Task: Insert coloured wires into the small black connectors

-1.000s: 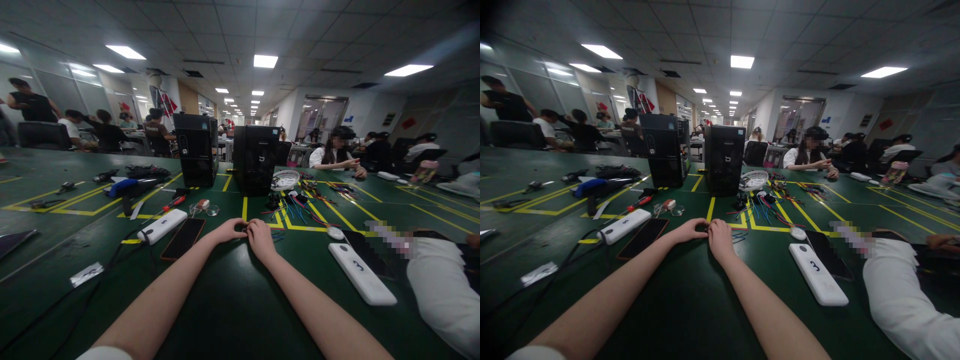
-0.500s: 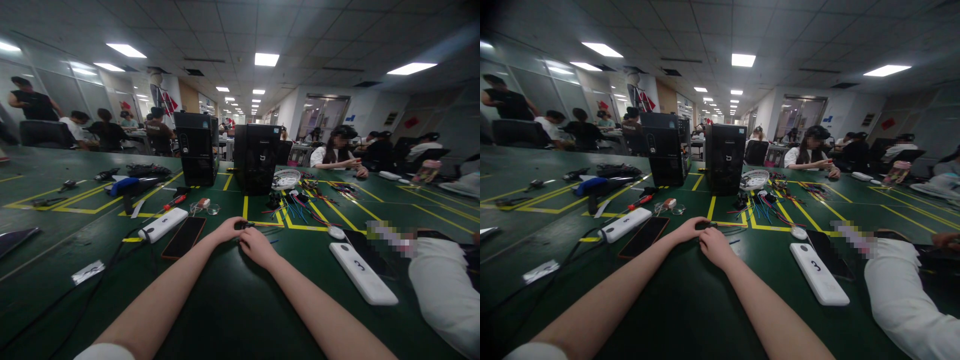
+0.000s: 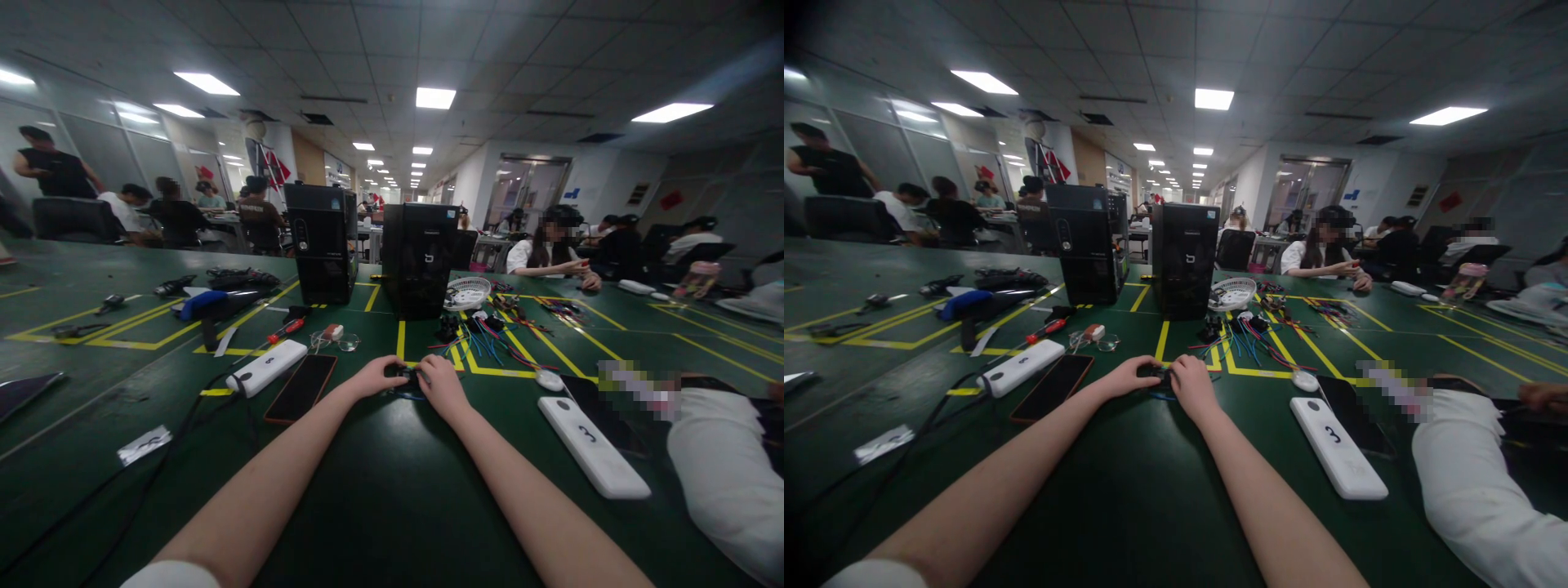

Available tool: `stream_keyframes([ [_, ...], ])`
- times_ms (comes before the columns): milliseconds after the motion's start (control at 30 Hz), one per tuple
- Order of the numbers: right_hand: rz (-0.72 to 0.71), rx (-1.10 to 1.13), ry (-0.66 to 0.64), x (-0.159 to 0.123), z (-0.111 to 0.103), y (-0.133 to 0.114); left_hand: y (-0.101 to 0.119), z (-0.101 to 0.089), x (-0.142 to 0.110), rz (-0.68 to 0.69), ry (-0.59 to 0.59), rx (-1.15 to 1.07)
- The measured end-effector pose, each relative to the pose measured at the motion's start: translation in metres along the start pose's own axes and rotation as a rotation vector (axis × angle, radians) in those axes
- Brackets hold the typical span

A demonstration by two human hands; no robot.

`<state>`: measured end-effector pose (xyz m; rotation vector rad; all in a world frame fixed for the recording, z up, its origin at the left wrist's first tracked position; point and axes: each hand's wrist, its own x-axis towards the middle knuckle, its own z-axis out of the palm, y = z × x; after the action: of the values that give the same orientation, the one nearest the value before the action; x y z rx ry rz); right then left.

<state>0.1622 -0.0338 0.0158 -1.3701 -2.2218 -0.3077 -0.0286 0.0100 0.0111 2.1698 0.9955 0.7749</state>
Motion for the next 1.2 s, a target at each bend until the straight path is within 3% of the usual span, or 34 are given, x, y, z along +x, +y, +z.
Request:
stream_keyframes([
  [433,-0.074,-0.164,-0.042,0.0025,-0.0016,-0.0033,-0.0045,-0.0002,0.003,0.028,-0.053,-0.041],
  [1067,0.004,-0.202,0.019,0.0002,0.0041,-0.0081,0.0009,-0.0025,0.003,-0.006,-0.044,0.024],
  [1200,0.077,-0.143,0.097,0.0027,0.002,-0.0035,0.0012,-0.002,0.0028,-0.01,-0.05,0.025],
])
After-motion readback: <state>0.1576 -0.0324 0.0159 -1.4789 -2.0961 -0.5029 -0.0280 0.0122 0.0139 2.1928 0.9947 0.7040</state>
